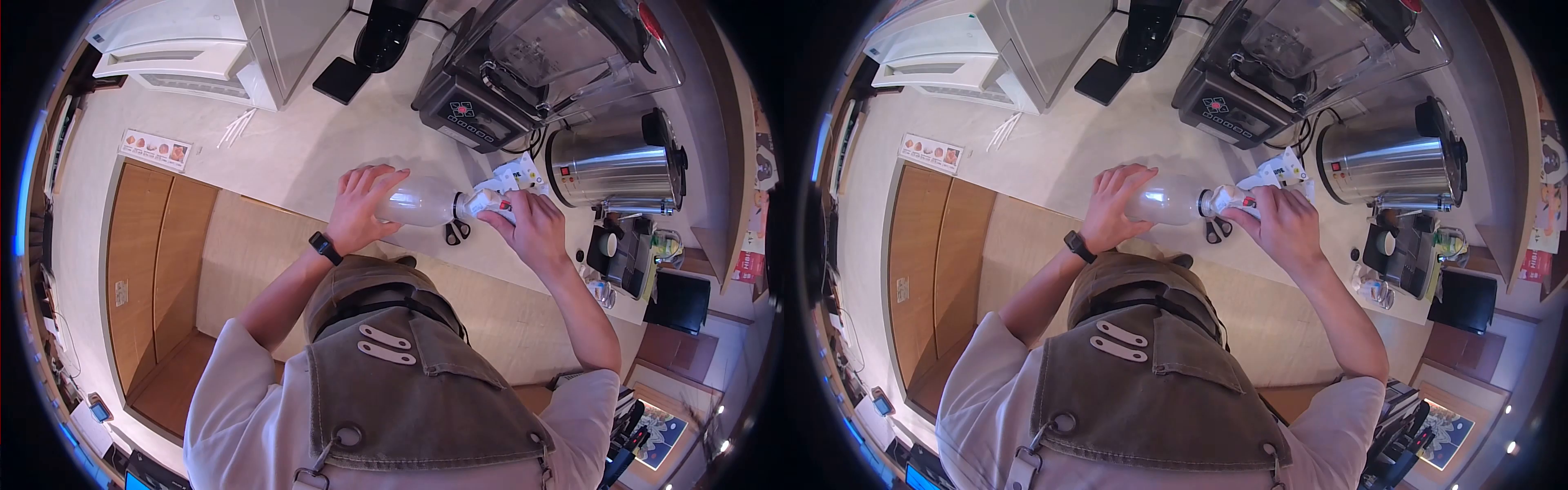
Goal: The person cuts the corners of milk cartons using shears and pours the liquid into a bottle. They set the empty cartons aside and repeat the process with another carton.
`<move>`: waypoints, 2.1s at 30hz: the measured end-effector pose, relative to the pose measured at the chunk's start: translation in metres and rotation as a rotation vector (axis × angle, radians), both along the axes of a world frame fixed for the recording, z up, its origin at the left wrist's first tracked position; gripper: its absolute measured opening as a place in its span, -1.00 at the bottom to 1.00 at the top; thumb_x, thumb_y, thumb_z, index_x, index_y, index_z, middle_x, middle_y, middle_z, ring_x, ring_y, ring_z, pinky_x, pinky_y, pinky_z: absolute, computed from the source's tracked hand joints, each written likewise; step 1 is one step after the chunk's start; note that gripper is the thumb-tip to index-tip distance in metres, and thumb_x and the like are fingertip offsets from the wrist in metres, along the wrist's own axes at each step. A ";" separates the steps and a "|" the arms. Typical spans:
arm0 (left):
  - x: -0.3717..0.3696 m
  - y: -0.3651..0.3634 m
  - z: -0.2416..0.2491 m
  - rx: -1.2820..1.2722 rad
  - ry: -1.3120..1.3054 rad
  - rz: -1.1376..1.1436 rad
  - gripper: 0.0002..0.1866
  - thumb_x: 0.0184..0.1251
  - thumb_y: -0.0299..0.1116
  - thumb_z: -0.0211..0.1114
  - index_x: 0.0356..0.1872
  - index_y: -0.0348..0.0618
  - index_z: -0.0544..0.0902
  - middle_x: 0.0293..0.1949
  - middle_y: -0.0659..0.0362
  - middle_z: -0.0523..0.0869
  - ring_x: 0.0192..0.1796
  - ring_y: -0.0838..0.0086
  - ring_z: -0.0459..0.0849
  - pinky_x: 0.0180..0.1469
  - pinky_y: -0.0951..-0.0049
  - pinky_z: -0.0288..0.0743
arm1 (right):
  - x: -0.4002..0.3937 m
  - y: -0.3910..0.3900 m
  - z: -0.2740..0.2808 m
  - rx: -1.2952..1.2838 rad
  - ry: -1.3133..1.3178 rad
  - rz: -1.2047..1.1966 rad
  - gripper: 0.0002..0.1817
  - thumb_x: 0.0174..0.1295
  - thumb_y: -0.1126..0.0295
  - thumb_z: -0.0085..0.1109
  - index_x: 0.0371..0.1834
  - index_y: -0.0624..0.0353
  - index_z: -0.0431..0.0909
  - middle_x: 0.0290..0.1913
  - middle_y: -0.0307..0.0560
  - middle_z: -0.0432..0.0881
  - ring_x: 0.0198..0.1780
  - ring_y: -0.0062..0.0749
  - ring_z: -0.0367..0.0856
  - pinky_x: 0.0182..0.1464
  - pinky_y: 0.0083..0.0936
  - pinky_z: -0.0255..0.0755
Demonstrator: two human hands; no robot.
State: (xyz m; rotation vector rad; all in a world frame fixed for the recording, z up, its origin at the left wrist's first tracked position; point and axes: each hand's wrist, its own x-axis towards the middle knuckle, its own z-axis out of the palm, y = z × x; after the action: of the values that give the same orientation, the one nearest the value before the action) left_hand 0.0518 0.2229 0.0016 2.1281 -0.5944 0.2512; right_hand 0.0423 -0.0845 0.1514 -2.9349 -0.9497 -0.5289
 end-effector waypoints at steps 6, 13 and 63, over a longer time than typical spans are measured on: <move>0.001 0.001 -0.001 0.003 0.004 -0.003 0.02 -0.16 -0.31 0.74 0.52 0.12 0.56 0.39 0.09 0.63 0.45 0.04 0.53 0.53 -0.01 0.30 | 0.001 0.001 0.001 -0.003 0.005 -0.001 -0.45 0.26 -0.17 0.57 -0.14 0.11 0.63 -0.39 -0.17 0.72 -0.43 -0.20 0.73 -0.32 -0.33 0.56; 0.001 0.002 0.000 0.003 0.006 -0.007 0.02 -0.15 -0.30 0.74 0.53 0.13 0.55 0.40 0.10 0.62 0.45 0.04 0.52 0.53 -0.02 0.30 | 0.002 0.000 0.001 -0.001 0.033 -0.012 -0.48 0.28 -0.13 0.57 -0.17 0.11 0.61 -0.39 -0.16 0.73 -0.44 -0.20 0.73 -0.34 -0.33 0.55; -0.022 -0.029 -0.068 -0.385 -0.129 0.482 0.01 0.15 -0.29 0.76 0.50 -0.27 0.25 0.40 -0.03 0.47 0.35 0.21 0.51 0.43 0.07 0.36 | -0.145 -0.210 -0.198 1.356 -0.058 -1.118 -0.58 0.47 0.35 0.50 0.21 0.36 0.55 0.13 0.01 0.78 0.15 -0.36 0.78 0.22 -0.38 0.63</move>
State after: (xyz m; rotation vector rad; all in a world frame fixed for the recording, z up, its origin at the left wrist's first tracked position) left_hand 0.0296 0.1940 -0.0662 1.8563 -0.0788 0.7146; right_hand -0.1028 -0.2947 -0.0467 -1.8100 0.8965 -0.7708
